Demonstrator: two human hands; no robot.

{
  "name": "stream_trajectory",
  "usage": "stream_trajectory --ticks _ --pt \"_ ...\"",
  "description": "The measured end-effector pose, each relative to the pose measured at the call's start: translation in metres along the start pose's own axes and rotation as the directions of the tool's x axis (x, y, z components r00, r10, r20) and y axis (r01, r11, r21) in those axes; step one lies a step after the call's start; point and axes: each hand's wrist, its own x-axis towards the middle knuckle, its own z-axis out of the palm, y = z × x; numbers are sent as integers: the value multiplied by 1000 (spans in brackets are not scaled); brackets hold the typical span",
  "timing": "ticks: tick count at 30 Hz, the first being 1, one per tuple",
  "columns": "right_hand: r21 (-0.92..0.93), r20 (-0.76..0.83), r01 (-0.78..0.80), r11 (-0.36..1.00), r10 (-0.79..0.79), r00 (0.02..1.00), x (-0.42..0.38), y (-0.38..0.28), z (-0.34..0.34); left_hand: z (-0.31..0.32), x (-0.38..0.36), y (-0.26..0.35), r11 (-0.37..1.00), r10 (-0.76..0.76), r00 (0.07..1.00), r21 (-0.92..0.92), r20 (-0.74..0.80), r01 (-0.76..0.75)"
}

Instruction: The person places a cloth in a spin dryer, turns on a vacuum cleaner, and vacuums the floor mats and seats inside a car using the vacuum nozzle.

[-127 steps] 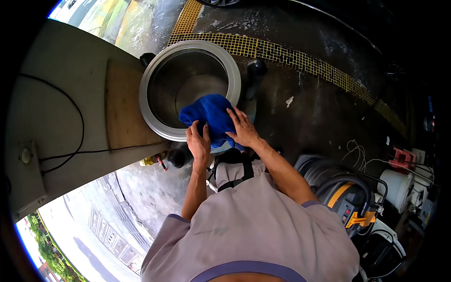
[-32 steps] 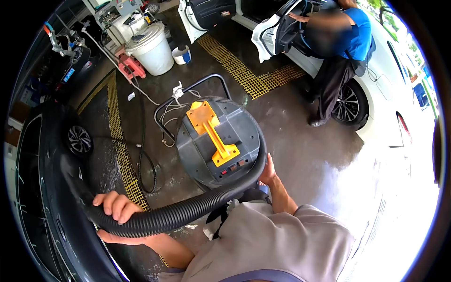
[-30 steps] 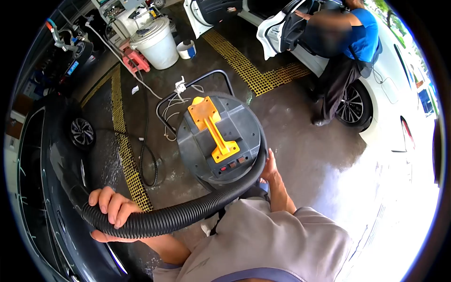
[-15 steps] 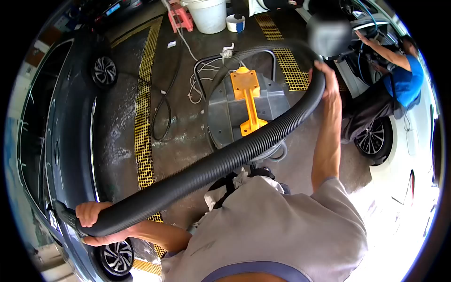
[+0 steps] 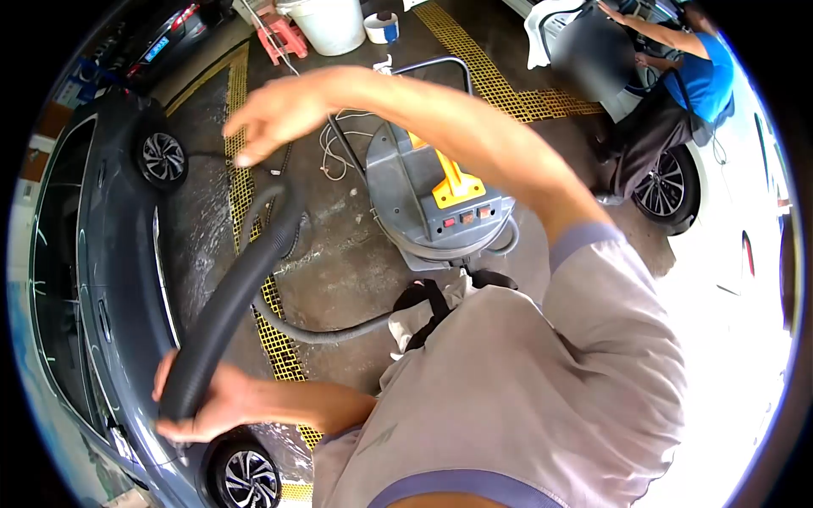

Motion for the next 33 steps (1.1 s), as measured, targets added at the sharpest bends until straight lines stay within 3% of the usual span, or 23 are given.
stream_trajectory --ticks 1,2,3,4,5,6,7,9,10,12,14,16,17,18,20,21,22,25,27,28,29,31,33 --pt "82 -119 -91 992 100 988 -33 27 34 -14 -5 -48 916 204 979 358 -26 -182" --pt "99 -97 -98 990 108 989 -37 22 30 -9 -10 -57 923 227 974 323 -20 -209" --pt "211 -132 -132 969 162 978 -63 17 45 -12 -18 -78 827 184 982 532 51 -183" --pt "317 -285 99 943 -5 959 -100 6 87 -26 -18 -108 718 124 992 687 38 -116" --pt "352 -230 44 935 41 972 -101 2 82 -28 -18 -114 693 85 996 716 27 -79" --pt "275 -302 120 954 -33 953 -113 -19 97 -30 -17 -119 667 33 999 744 14 -32" --pt "89 -437 32 995 10 899 -125 -45 125 -30 -26 -135 678 -78 997 731 -25 71" --pt "58 -514 -3 998 33 857 -117 -59 134 -33 -31 -134 645 -272 947 697 -174 313" --pt "48 -589 -22 999 46 807 -111 -60 152 -34 -52 -143 650 -319 935 682 -155 335" --pt "40 -693 -25 999 46 719 -110 -45 179 -23 -93 -155 652 -300 952 715 -63 253" --pt "363 -761 76 929 248 599 -121 -38 186 -13 -120 -169 669 -300 953 722 43 178" --pt "380 -840 171 909 262 475 -129 -42 173 5 -134 -182 570 -317 907 820 277 -51" --pt "571 -711 69 818 451 539 -145 -48 162 16 -140 -182 515 -461 837 857 296 -20" --pt "649 -666 72 757 520 536 -165 -49 139 21 -138 -182 372 -566 750 918 343 -138" --pt "869 -495 329 370 624 605 -207 -37 88 57 -151 -178 198 -735 622 963 269 -182" --pt "839 -517 505 202 584 626 -240 -34 58 63 -155 -177 178 -767 587 965 259 -193" --pt "831 -507 539 136 585 633 -272 -27 31 69 -158 -182 162 -795 552 965 252 -208" --pt "838 -462 544 32 571 678 -370 -3 -20 32 -160 -213 -23 -705 645 900 295 -436" --pt "743 -607 662 -99 319 728 -439 33 -23 -10 -166 -240 -53 -756 603 894 256 -446" --pt "687 -662 666 -291 129 739 -463 36 -16 -16 -173 -248 -131 -778 539 756 322 -641" --pt "679 -717 649 -344 -120 686 -484 50 -1 -26 -180 -259 -132 -846 431 662 312 -738" --pt "743 -655 621 -249 -78 752 -522 47 33 -65 -195 -283 -6 -930 197 523 311 -853" --pt "728 -675 666 -160 1 738 -553 47 71 -90 -219 -288 89 -989 -40 363 141 -928"
